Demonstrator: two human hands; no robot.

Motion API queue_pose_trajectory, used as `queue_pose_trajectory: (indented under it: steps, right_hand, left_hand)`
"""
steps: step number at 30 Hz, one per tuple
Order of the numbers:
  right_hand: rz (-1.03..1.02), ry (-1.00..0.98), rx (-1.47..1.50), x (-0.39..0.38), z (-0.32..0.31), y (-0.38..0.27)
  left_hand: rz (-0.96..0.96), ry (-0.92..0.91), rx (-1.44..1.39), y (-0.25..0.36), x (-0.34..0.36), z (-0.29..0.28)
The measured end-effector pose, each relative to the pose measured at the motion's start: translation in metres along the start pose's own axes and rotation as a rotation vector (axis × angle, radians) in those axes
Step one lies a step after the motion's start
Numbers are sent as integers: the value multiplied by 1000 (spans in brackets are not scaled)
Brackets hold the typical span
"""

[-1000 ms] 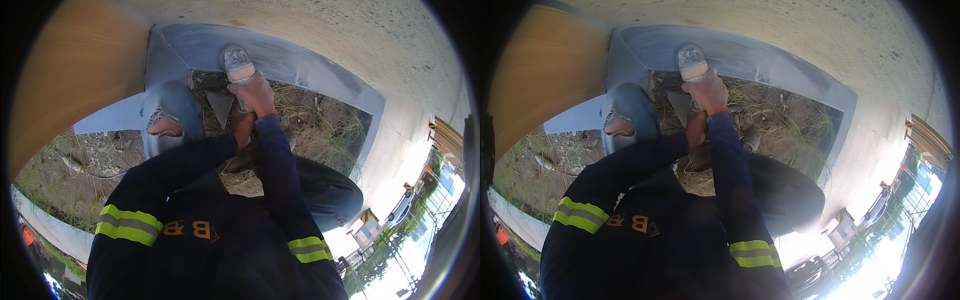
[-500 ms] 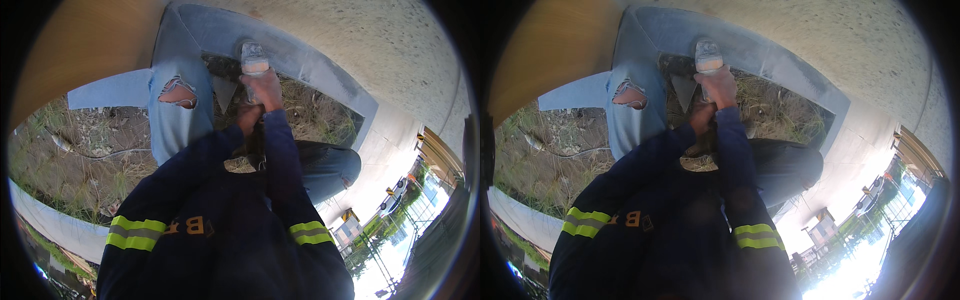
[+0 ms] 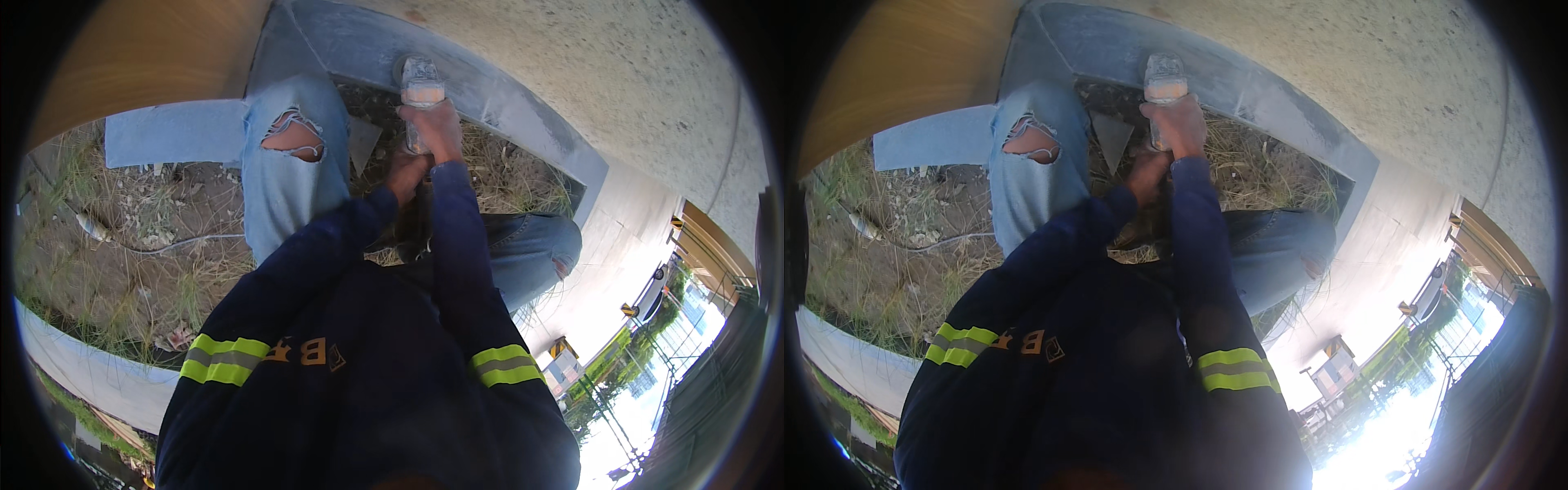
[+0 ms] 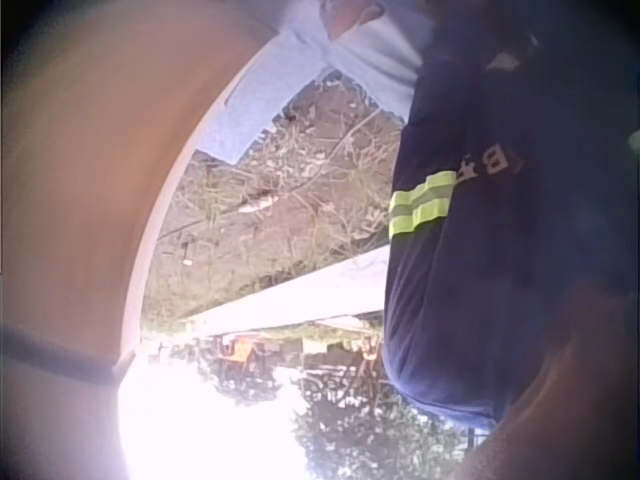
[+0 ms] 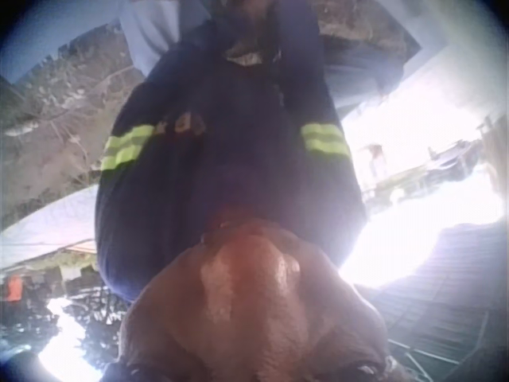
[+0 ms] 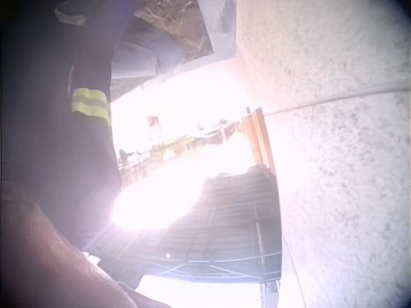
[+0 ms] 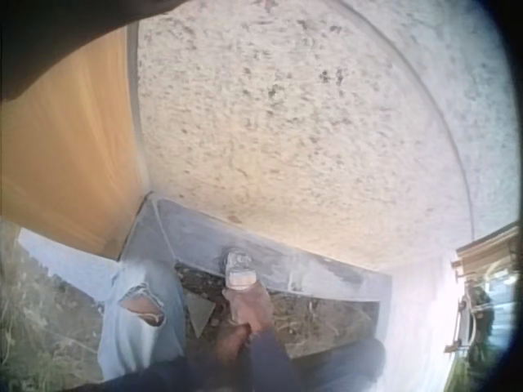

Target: The person uses an angle grinder to smooth the edge of a concrete planter. They hold the tool with both hands and move it along the surface while kneeling. Another worker in a safety vest is visible nearby.

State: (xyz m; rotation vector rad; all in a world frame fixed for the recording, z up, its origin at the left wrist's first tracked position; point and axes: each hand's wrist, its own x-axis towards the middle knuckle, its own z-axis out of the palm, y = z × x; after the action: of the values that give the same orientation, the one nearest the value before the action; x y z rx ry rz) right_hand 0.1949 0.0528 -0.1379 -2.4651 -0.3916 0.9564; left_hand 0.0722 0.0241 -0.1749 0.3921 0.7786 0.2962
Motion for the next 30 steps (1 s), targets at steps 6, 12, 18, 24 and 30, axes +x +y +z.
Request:
queue_pose_trajectory:
  steps: [6,12,18,24,30]
  right_hand:
    - [-49,15,-126,-9,15,-14]
    - [-22,28,-25,9,7,-6]
    - [-72,3,-62,3,12,3]
    - [-28,30,20,19,7,0]
    - [-29,-22,-45,4,8,-4]
  left_hand:
    - [29,61,-28,-5,0,-11]
    - [19,-13,27,9,7,-4]
    - [5,94,108,1,-1,-1]
    - [-82,7,127,2,18,-3]
    - [131,84,13,10,-4,8]
